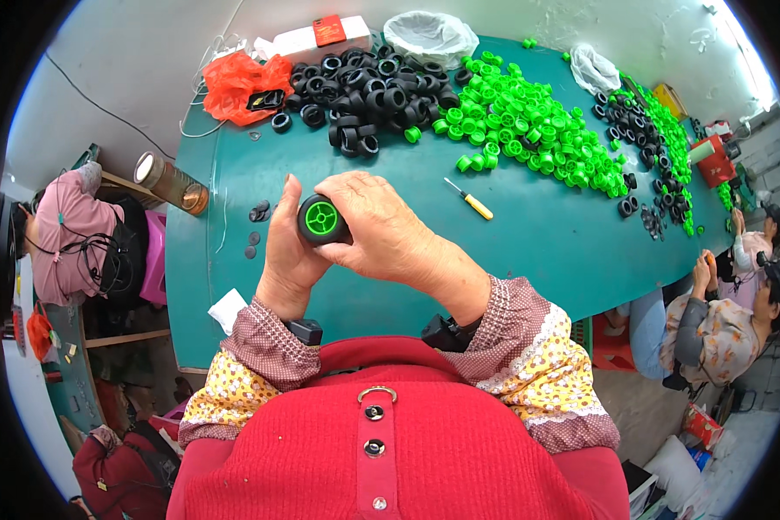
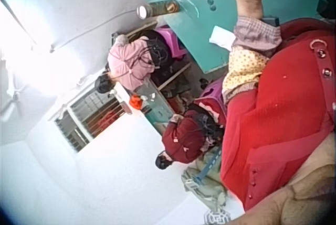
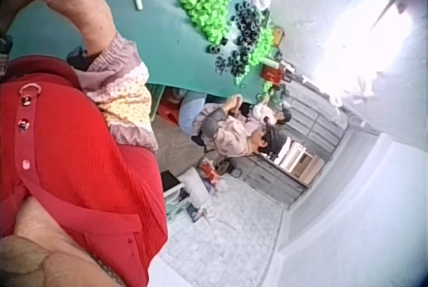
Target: Assembling toy car wheels by pressing black rubber tires onto green plastic rims.
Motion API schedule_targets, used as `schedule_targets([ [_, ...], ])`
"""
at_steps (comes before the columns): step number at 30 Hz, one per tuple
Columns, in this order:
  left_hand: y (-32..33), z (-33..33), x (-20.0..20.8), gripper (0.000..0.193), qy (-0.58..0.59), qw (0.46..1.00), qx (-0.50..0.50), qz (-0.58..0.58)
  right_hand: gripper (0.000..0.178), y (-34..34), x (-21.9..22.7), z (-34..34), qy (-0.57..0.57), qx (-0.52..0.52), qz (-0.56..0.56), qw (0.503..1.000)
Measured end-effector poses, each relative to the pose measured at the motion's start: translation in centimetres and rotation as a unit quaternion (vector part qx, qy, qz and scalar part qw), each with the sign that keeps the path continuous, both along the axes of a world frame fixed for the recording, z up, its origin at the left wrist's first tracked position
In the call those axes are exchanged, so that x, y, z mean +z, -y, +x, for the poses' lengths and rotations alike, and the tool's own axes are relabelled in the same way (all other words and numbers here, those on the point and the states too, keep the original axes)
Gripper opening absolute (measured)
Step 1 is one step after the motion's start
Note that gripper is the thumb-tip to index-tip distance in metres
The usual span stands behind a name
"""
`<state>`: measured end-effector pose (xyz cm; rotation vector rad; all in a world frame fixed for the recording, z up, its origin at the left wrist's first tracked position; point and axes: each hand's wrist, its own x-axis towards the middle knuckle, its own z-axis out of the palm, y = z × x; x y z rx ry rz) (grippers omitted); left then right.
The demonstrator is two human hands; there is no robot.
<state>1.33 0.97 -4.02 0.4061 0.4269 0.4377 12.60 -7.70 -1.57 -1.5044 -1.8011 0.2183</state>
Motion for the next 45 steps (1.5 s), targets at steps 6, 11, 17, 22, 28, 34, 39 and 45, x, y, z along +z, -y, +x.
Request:
schedule_targets([
  [6, 0.1, -0.1, 0.7, 0.043, 0.004, 1.0, 0.012, 0.016, 0.054, 0.0, 0.3, -0.6, 0.021, 0.026, 0.049, 0.998],
  [11, 0.4, -0.1, 0.3, 0.04, -0.022, 0.998, 0.035, 0.036, 0.056, 0.0, -0.4, -0.7, 0.076, -0.008, 0.05, 0.996],
  [17, 1.2, -0.8, 0.3, 0.036, -0.04, 0.99, 0.061, 0.117, 0.059, 0.3, -1.1, -1.3, 0.009, -0.011, 0.037, 0.999],
  [22, 1.2, -0.7, 1.1, 0.026, -0.071, 0.972, 0.095, 0.205, 0.061, 0.3, -1.2, -1.8, -0.02, -0.009, 0.078, 0.997],
  [28, 0.0, -1.0, -1.0, 0.036, -0.034, 0.986, 0.014, 0.162, 0.064, 0.3, -1.1, 0.0, 0.093, 0.01, 0.012, 0.996],
  [34, -0.4, -0.4, -2.2, 0.049, 0.006, 0.993, -0.069, 0.095, 0.066, 0.4, -0.3, 0.0, 0.026, 0.01, -0.025, 0.999],
  [39, 0.7, 0.4, -1.7, 0.046, -0.004, 0.997, 0.049, 0.057, 0.066, 0.2, -1.0, 0.0, 0.031, -0.008, -0.018, 0.999],
  [45, 0.9, 0.4, -0.5, 0.042, -0.016, 0.998, 0.027, 0.051, 0.059, 0.4, -0.1, -0.3, -0.006, -0.056, -0.003, 0.998],
])
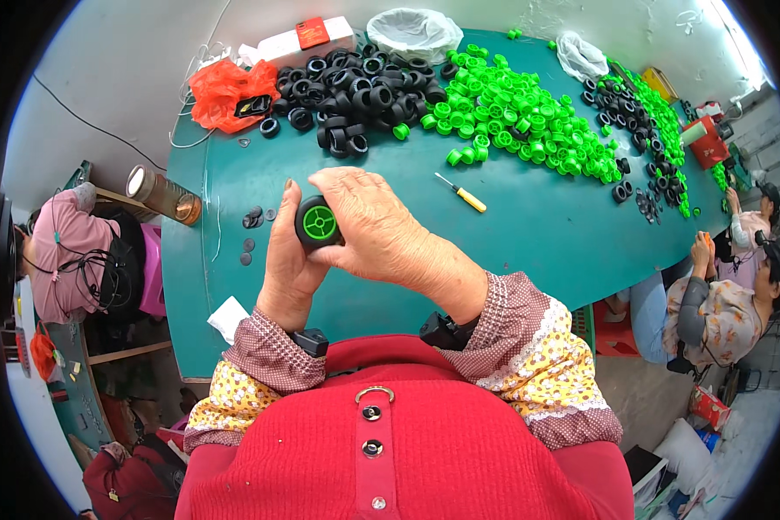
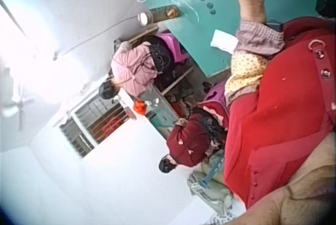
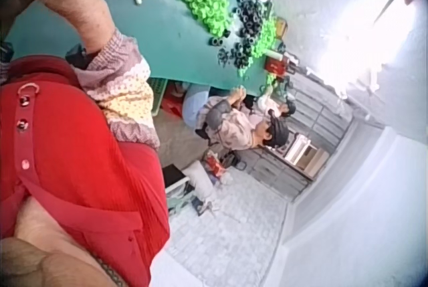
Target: Assembling toy car wheels by pressing black rubber tires onto green plastic rims.
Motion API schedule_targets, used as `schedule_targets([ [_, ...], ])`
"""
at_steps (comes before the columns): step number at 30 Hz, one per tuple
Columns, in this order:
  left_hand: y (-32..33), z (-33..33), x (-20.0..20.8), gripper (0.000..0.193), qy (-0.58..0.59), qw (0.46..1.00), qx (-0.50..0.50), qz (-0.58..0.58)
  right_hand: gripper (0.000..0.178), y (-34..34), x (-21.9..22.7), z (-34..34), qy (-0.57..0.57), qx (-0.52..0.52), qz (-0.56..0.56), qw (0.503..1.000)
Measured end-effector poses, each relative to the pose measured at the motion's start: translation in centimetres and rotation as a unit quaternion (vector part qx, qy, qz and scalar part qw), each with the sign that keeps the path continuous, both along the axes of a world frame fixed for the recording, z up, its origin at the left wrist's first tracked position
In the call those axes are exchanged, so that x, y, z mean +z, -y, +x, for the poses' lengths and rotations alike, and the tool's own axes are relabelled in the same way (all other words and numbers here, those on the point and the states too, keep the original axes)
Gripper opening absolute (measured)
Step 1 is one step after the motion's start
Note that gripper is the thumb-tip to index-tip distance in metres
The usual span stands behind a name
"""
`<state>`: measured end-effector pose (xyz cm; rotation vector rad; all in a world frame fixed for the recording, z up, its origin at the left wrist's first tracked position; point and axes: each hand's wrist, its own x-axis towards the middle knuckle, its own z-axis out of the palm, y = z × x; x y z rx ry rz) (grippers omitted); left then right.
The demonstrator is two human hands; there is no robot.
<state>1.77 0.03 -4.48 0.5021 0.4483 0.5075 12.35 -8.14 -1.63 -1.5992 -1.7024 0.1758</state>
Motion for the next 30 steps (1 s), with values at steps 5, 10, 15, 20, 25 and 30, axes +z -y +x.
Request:
schedule_targets([
  [5, 0.1, -0.1, 0.8, 0.029, 0.003, 1.0, 0.015, 0.003, 0.06, 0.0, -0.6, 0.6, 0.026, 0.022, 0.034, 0.999],
  [10, 0.9, -0.7, 1.1, 0.022, -0.065, 0.972, 0.057, 0.219, 0.062, 0.1, -0.9, -0.5, -0.066, 0.024, 0.041, 0.997],
  [15, 0.2, -1.0, 0.4, 0.02, -0.026, 0.992, 0.048, 0.113, 0.063, 0.0, -1.3, -0.8, -0.094, 0.036, 0.06, 0.993],
  [20, 0.1, -0.3, -0.7, 0.02, -0.06, 0.983, 0.077, 0.156, 0.057, 0.2, -1.2, -0.1, -0.022, 0.032, 0.03, 0.999],
  [25, -0.6, 0.0, -1.4, 0.043, 0.018, 0.999, -0.04, 0.031, 0.064, 0.6, -0.1, 1.5, 0.041, 0.098, -0.062, 0.992],
  [30, -0.4, 0.6, -1.8, 0.051, -0.039, 0.999, -0.012, -0.03, 0.055, 0.3, -1.1, 0.4, -0.043, 0.073, -0.021, 0.996],
])
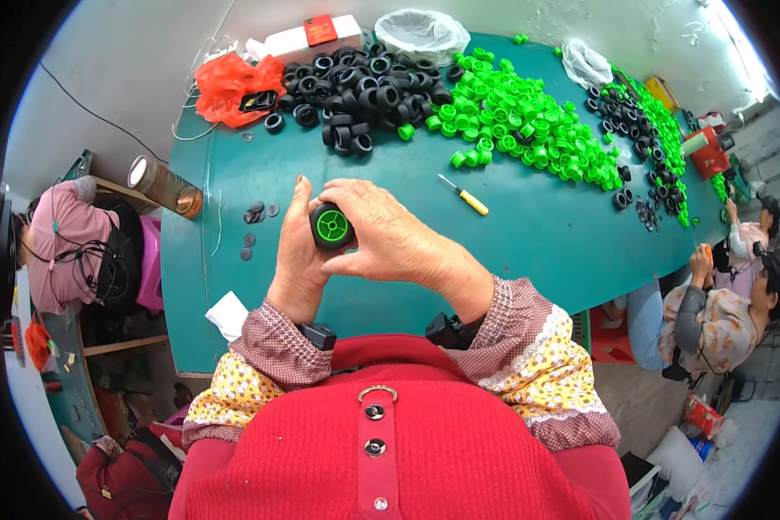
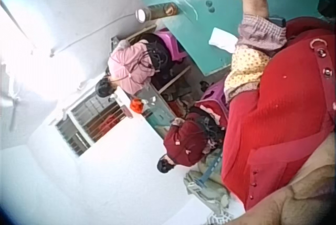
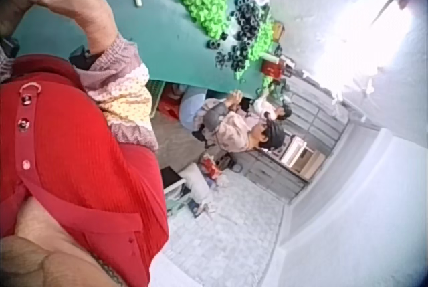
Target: Assembling toy car wheels by pressing black rubber tires onto green plastic rims.
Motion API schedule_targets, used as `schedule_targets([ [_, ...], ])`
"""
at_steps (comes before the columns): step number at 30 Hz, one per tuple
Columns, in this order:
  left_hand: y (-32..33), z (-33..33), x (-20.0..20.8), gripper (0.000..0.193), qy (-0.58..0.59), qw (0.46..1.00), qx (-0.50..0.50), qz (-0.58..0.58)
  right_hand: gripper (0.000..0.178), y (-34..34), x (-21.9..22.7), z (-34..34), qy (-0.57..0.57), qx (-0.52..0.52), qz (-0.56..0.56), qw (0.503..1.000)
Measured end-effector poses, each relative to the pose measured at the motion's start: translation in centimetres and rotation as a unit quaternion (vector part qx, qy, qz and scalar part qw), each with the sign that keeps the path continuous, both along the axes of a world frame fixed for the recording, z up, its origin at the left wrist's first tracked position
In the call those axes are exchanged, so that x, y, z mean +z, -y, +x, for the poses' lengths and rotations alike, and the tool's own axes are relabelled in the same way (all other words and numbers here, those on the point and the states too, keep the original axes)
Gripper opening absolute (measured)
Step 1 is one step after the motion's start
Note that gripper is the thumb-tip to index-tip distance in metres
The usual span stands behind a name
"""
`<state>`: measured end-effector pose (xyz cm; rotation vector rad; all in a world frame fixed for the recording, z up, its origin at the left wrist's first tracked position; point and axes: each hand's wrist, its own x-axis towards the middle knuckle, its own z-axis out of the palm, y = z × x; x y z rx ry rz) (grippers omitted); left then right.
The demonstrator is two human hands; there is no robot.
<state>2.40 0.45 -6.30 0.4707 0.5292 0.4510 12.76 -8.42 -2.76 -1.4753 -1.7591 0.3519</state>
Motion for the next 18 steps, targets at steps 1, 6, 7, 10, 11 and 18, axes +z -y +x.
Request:
schedule_targets([
  [1, 0.1, 0.0, 0.1, 0.051, -0.001, 1.0, 0.0, -0.001, 0.055, -0.1, 0.2, 0.0, 0.012, -0.014, -0.025, 1.0],
  [6, 0.3, -0.6, 1.2, 0.049, 0.072, 0.996, -0.054, -0.017, 0.052, -0.2, 0.6, 0.0, 0.025, -0.003, -0.005, 1.0],
  [7, 0.3, -0.5, 1.0, 0.049, 0.072, 0.996, -0.052, -0.017, 0.053, -0.2, 0.9, 0.0, 0.011, 0.02, -0.006, 1.0],
  [10, 0.2, -0.5, 0.2, 0.053, 0.104, 0.994, -0.026, -0.019, 0.051, 0.0, 1.3, 0.0, 0.043, 0.009, 0.017, 0.999],
  [11, -0.2, -0.7, 0.1, 0.051, 0.065, 0.997, -0.033, 0.005, 0.051, 0.0, 1.1, -0.1, 0.043, 0.008, 0.016, 0.999],
  [18, -0.1, -1.0, 2.0, 0.043, 0.054, 0.996, -0.044, 0.056, 0.052, 0.0, 0.6, 0.2, 0.015, -0.044, 0.023, 0.999],
])
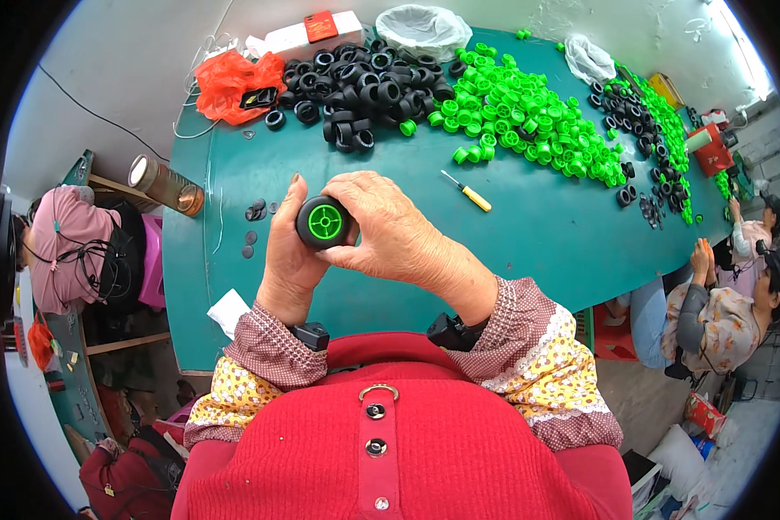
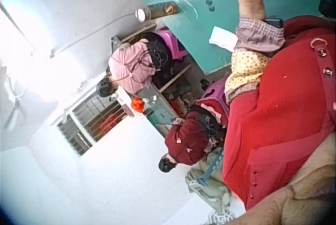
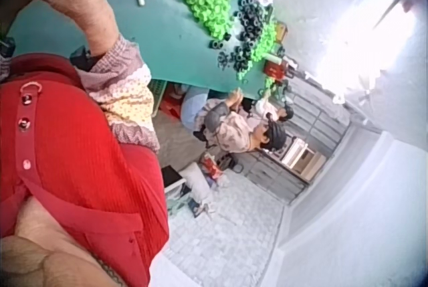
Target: Assembling toy car wheels by pressing black rubber tires onto green plastic rims.
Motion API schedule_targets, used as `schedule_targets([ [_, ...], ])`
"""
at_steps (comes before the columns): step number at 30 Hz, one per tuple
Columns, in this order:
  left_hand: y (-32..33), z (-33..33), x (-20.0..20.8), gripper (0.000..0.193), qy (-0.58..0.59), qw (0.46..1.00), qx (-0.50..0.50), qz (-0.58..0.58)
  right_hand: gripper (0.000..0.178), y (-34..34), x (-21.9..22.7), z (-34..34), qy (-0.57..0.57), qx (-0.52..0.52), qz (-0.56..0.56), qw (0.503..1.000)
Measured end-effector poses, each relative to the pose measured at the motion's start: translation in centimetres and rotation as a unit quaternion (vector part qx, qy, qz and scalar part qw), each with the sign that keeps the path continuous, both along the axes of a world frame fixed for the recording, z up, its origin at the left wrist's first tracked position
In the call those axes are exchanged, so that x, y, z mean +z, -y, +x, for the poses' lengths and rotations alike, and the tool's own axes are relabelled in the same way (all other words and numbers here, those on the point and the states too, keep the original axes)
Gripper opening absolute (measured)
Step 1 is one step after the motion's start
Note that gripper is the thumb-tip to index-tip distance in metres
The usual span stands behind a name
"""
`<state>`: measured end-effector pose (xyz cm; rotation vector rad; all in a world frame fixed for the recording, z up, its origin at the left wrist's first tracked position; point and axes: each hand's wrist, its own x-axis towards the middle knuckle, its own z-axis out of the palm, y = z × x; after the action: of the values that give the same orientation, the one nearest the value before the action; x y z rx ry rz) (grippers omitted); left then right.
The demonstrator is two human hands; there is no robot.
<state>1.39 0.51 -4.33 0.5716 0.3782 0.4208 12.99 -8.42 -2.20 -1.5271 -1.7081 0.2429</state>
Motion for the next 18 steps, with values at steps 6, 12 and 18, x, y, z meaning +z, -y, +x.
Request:
schedule_targets([
  [6, 0.8, -0.7, -0.8, 0.03, -0.048, 0.95, 0.098, 0.291, 0.052, 0.0, 0.2, -1.0, -0.019, 0.013, 0.027, 0.999],
  [12, 0.1, 0.1, -2.9, 0.033, -0.059, 0.977, 0.062, 0.196, 0.05, 0.4, -1.9, 0.0, 0.113, -0.014, 0.001, 0.994],
  [18, 0.2, -1.7, -3.4, 0.039, -0.132, 0.903, -0.213, 0.349, 0.04, 3.5, -1.1, 1.3, 0.082, -0.054, -0.173, 0.98],
])
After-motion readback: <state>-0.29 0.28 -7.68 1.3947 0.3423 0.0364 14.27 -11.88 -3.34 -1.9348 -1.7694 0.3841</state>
